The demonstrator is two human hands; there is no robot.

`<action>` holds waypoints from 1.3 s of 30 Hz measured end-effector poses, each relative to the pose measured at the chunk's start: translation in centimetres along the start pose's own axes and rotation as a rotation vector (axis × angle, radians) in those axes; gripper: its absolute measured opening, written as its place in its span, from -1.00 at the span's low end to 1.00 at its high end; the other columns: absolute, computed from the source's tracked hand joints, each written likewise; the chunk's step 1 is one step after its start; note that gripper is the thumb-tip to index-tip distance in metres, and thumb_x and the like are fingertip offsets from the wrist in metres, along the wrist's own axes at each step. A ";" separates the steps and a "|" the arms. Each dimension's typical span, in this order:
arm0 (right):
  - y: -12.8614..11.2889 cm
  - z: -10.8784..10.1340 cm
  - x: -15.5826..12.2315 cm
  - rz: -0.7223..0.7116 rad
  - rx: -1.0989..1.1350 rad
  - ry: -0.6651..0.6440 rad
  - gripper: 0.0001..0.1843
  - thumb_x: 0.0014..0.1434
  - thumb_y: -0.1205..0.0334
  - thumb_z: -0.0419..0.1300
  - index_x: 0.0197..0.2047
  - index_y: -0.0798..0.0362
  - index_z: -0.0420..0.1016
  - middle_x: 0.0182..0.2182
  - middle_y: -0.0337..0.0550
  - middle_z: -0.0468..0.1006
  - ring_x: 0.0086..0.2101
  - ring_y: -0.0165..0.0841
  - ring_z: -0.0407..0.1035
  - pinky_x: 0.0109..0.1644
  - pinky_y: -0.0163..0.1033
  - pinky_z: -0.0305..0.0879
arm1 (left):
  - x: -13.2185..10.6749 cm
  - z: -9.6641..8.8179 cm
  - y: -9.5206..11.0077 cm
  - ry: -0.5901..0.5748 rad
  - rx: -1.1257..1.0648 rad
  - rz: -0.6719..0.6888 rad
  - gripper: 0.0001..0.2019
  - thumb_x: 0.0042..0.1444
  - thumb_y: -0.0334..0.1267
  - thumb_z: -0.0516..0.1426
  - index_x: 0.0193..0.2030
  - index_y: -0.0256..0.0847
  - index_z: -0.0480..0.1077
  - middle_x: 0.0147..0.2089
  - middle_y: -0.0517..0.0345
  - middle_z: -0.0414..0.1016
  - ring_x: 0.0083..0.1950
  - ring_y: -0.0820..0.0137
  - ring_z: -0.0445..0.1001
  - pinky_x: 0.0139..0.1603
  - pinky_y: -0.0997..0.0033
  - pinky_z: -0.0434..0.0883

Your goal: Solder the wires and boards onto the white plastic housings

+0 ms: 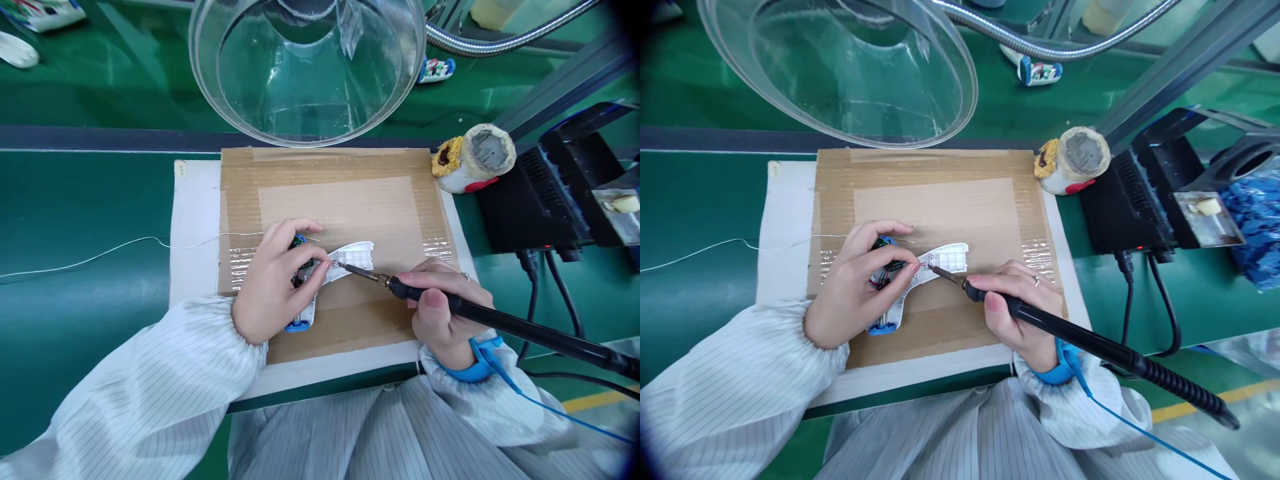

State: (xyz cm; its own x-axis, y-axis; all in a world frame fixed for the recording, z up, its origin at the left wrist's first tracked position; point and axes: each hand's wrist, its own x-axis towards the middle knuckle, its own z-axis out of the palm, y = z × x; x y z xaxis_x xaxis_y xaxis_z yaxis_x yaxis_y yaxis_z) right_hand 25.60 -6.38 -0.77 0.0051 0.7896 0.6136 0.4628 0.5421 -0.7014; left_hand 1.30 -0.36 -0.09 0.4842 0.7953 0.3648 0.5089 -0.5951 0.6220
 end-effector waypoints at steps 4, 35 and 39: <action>0.2 0.1 0.0 -0.004 0.014 0.012 -0.77 0.50 0.08 0.21 -0.08 -0.09 0.70 -0.45 -0.24 0.67 -0.56 -0.37 0.45 -0.51 -0.18 0.41 | 0.1 0.0 0.1 0.004 0.012 0.006 -0.89 0.38 -0.38 0.19 -0.18 -0.18 0.54 0.16 -0.09 0.52 0.23 0.14 0.51 0.26 0.01 0.45; 0.6 1.2 0.5 0.084 -0.169 -0.338 -0.51 0.45 0.36 0.26 0.36 -0.18 0.41 0.11 -0.18 0.70 0.10 -0.28 0.62 0.21 -0.16 0.60 | 0.5 -0.7 0.8 -0.027 0.086 0.096 -0.86 0.37 -0.43 0.17 -0.23 -0.24 0.52 0.23 -0.17 0.49 0.31 0.06 0.46 0.33 -0.05 0.43; 0.4 1.0 0.2 0.115 -0.139 -0.326 -0.56 0.46 0.34 0.25 0.33 -0.18 0.46 0.12 -0.20 0.70 0.14 -0.27 0.60 0.24 -0.13 0.58 | 0.2 0.3 1.1 0.032 0.037 -0.022 -0.86 0.37 -0.42 0.16 -0.24 -0.23 0.51 0.19 -0.13 0.50 0.27 0.14 0.49 0.33 0.01 0.42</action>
State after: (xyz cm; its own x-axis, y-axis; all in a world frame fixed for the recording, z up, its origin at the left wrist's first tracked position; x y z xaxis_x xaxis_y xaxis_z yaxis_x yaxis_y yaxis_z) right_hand 24.89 -5.73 -1.29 -0.2086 0.9053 0.3700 0.5921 0.4180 -0.6890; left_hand 2.19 -0.91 0.41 0.4496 0.8112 0.3739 0.5454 -0.5808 0.6044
